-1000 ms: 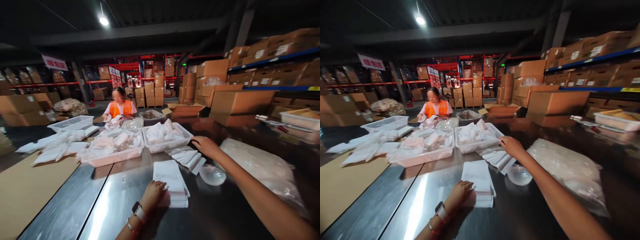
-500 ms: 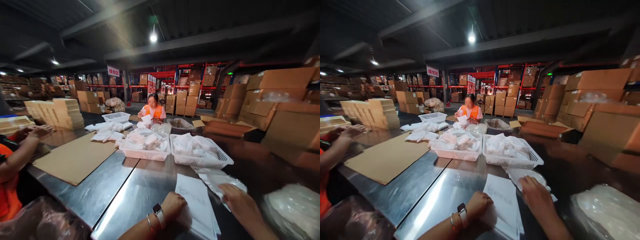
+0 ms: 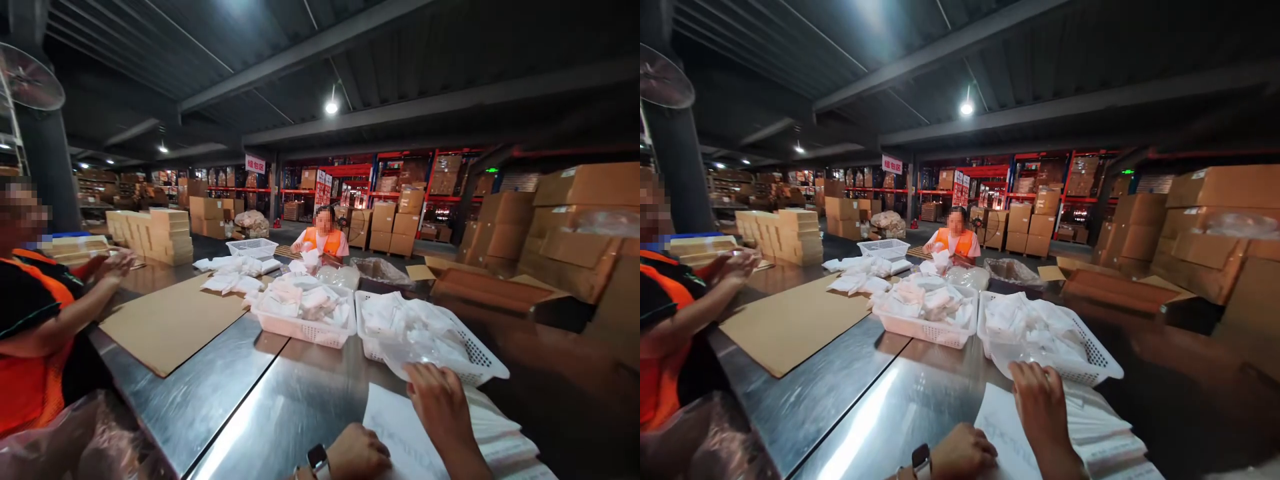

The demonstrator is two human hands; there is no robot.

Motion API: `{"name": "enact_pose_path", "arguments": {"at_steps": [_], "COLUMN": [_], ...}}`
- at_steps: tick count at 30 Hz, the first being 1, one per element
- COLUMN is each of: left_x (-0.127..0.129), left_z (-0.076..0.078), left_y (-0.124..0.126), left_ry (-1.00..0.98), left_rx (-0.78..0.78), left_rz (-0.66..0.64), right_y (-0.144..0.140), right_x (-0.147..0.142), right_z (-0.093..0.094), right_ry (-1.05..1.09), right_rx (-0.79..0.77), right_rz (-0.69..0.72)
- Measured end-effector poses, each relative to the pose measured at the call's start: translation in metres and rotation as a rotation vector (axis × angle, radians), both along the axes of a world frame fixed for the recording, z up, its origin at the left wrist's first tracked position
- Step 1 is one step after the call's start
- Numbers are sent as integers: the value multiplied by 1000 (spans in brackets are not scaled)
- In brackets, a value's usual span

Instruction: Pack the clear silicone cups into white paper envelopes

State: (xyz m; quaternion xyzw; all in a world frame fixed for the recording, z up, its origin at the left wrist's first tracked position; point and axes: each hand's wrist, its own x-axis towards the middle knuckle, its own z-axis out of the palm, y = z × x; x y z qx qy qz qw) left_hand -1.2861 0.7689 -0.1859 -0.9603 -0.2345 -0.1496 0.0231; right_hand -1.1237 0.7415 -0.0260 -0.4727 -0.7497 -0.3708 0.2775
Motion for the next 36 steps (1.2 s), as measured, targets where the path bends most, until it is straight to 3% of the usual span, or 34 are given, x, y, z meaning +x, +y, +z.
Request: {"name": "enact_pose_path", "arguments": {"at_steps": [6, 10, 18, 22, 26, 29, 36], "left_x": [0, -3, -11, -10, -11, -21, -59], "left_z": [3, 10, 39, 81, 151, 196, 258], "left_y": [-6, -9, -26, -14, 17, 36, 58], "left_ry": [-49, -40, -165, -212, -112, -77, 28], "left_rx": [112, 110, 86, 61, 74, 104, 162], "left_rz": [88, 117, 173, 252, 261, 301, 515], "right_y": [0, -7, -56, -83, -93, -83, -42], "right_x": [-10, -11, -2, 6, 13, 18, 22], "right_z": [2, 7, 18, 26, 36, 32, 6], "right_ry": [89, 99, 80, 68, 65, 28, -30], "right_rx": [-54, -65, -41, 20, 17, -68, -124], "right_rz": [25, 5, 50, 42, -25, -128, -154]}}
